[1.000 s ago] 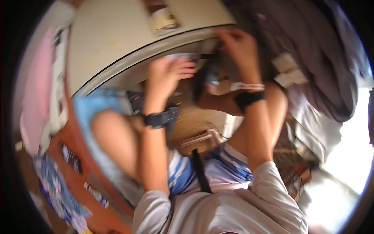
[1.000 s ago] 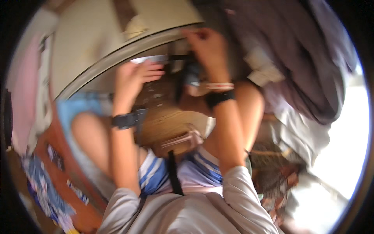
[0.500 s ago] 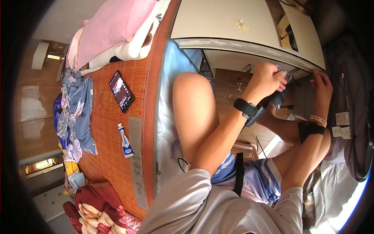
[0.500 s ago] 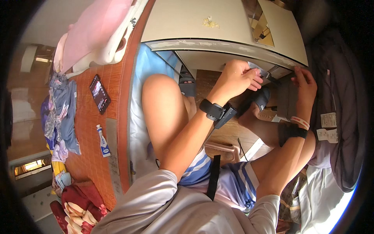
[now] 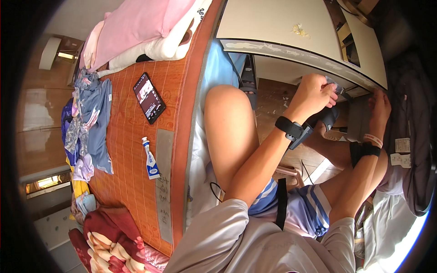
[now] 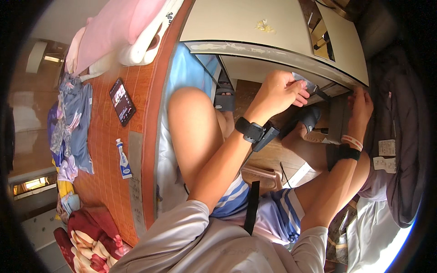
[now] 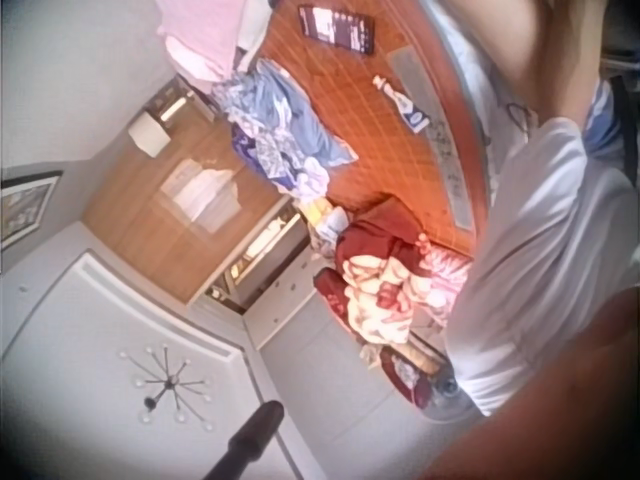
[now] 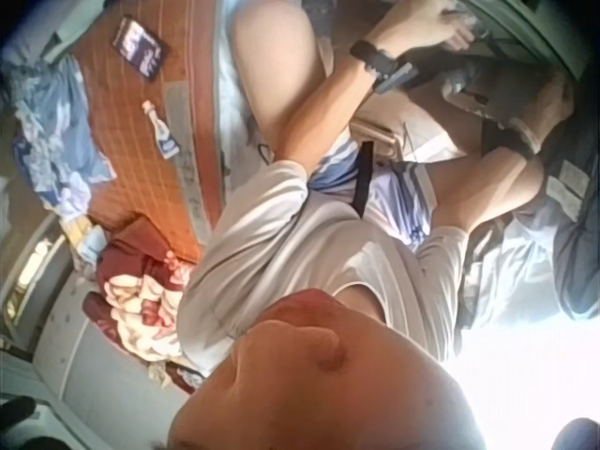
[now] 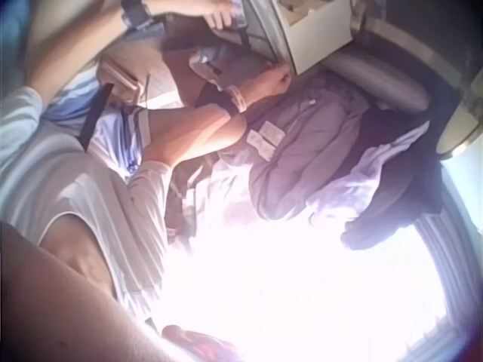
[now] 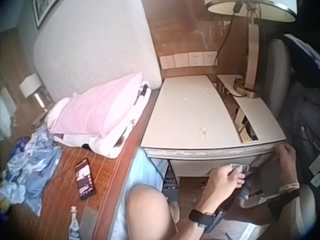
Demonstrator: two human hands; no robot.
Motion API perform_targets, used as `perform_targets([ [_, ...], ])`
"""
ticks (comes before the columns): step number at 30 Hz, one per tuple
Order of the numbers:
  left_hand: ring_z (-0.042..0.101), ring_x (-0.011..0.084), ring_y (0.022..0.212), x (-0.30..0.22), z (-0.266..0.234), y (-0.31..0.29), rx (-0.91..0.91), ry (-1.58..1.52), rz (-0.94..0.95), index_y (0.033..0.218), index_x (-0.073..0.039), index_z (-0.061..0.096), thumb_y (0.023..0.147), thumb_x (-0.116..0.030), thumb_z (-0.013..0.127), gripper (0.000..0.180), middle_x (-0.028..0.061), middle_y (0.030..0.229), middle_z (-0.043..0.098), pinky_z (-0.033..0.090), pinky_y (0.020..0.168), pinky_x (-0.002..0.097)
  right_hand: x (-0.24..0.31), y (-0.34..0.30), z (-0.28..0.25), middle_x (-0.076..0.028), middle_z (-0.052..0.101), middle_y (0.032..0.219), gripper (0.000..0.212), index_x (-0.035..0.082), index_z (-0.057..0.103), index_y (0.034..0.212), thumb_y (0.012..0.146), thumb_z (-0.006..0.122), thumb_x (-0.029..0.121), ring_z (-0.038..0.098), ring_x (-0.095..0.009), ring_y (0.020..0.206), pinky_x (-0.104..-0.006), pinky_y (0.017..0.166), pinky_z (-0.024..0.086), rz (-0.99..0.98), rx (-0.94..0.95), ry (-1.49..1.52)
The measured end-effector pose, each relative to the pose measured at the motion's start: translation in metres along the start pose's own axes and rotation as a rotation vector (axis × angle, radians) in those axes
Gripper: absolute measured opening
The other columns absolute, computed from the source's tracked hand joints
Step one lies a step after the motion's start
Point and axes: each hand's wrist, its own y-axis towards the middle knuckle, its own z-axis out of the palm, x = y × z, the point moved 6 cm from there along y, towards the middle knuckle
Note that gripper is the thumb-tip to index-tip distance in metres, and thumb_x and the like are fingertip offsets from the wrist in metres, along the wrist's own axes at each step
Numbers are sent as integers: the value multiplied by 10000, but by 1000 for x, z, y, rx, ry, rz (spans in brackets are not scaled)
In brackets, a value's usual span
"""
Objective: Applying an adhesive strip to the edge of a wooden drawer using a knife to trim it.
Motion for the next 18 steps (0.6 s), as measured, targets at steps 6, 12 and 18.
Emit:
perform_targets([
  [6, 769, 293, 804, -7, -8, -6, -32, 20, 23, 1028, 151, 657, 1033, -91, 588, 252, 272, 942, 734, 651, 692, 363, 0, 3, 5, -14, 634, 833, 228, 48, 659, 924, 968, 665, 272, 631, -115, 722, -265, 648, 470, -29, -65, 35],
  [12, 766, 286, 791, -8, -8, -9, -51, -1, 33, 998, 145, 659, 1031, -93, 595, 248, 264, 932, 735, 650, 688, 364, -1, 1, 0, -31, 652, 854, 257, 19, 684, 953, 977, 654, 274, 638, -118, 730, -272, 654, 476, -110, -36, -106],
  [18, 763, 276, 769, -6, -1, -6, -30, 4, 39, 991, 146, 663, 1031, -88, 596, 247, 247, 898, 734, 648, 668, 355, 11, -4, -1, -78, 723, 846, 390, -45, 726, 1027, 944, 677, 333, 685, -141, 736, -289, 681, 511, -161, -116, -341],
])
